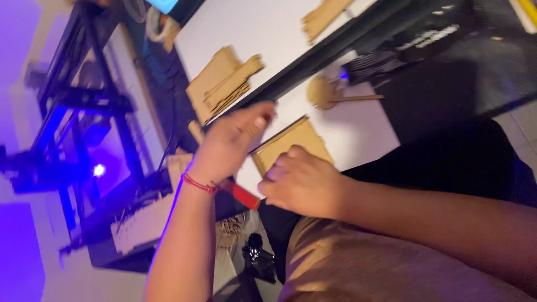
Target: The person assembles a wooden model by applying glue to small laser-cut pieces using a wooden stick. They carefully align and press the glued components together to form a larger structure.
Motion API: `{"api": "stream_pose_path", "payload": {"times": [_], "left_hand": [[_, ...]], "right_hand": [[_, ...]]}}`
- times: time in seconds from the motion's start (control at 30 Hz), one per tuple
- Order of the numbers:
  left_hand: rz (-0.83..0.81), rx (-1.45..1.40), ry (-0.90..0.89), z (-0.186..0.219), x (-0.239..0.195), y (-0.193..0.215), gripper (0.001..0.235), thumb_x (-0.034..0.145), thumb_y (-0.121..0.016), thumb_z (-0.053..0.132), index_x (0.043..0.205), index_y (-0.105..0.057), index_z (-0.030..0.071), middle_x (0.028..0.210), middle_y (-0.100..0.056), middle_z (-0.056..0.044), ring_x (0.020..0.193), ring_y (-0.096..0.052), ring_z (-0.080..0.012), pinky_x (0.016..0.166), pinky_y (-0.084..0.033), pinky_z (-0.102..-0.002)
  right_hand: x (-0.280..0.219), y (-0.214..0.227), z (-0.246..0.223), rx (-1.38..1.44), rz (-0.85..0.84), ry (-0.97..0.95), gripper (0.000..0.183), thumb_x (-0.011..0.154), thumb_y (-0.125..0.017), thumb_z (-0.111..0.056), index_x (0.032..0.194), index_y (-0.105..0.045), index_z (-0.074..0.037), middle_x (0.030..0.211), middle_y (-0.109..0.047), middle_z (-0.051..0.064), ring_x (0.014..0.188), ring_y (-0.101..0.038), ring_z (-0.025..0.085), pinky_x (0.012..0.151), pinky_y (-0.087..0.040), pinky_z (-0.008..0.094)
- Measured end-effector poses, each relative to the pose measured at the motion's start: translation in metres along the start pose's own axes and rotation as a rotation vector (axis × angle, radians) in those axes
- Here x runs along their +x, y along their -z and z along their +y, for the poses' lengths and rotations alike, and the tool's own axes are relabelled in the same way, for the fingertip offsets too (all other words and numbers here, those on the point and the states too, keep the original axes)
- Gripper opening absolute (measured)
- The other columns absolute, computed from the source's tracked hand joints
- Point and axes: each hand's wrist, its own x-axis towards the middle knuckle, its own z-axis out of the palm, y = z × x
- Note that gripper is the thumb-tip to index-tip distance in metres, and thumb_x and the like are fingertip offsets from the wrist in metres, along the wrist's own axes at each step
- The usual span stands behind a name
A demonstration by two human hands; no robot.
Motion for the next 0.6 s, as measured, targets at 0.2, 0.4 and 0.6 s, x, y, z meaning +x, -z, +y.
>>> {"api": "stream_pose_path", "payload": {"times": [0.2, 0.4, 0.6], "left_hand": [[0.189, 0.125, 0.047, -0.016, -0.056, 0.010, 0.032, 0.094, -0.059, 0.004, 0.125, -0.067, 0.003, 0.106, -0.072, -0.022, 0.102, -0.067, -0.0431, 0.088, -0.051, -0.053], [0.238, 0.148, 0.052, -0.051, -0.076, -0.024, 0.038, 0.088, -0.068, 0.007, 0.125, -0.070, 0.014, 0.114, -0.072, -0.011, 0.103, -0.068, -0.0339, 0.092, -0.052, -0.046], [0.287, 0.179, 0.034, -0.077, -0.068, -0.035, 0.027, 0.087, -0.074, 0.015, 0.114, -0.074, 0.018, 0.102, -0.073, -0.008, 0.093, -0.070, -0.0304, 0.084, -0.056, -0.043]], "right_hand": [[0.005, 0.014, -0.005, -0.088, -0.108, 0.025, 0.041, 0.093, -0.051, -0.057, 0.099, -0.059, -0.017, 0.074, -0.053, 0.002, 0.073, -0.053, 0.023, 0.076, -0.041, 0.040], [0.002, 0.011, -0.002, -0.149, -0.056, 0.134, 0.032, 0.095, -0.053, -0.048, 0.094, -0.058, -0.016, 0.074, -0.048, 0.002, 0.072, -0.050, 0.023, 0.071, -0.041, 0.038], [0.007, 0.008, -0.005, -0.259, -0.035, 0.159, 0.018, 0.093, -0.053, -0.035, 0.087, -0.056, -0.017, 0.070, -0.041, -0.001, 0.065, -0.046, 0.021, 0.064, -0.041, 0.036]]}}
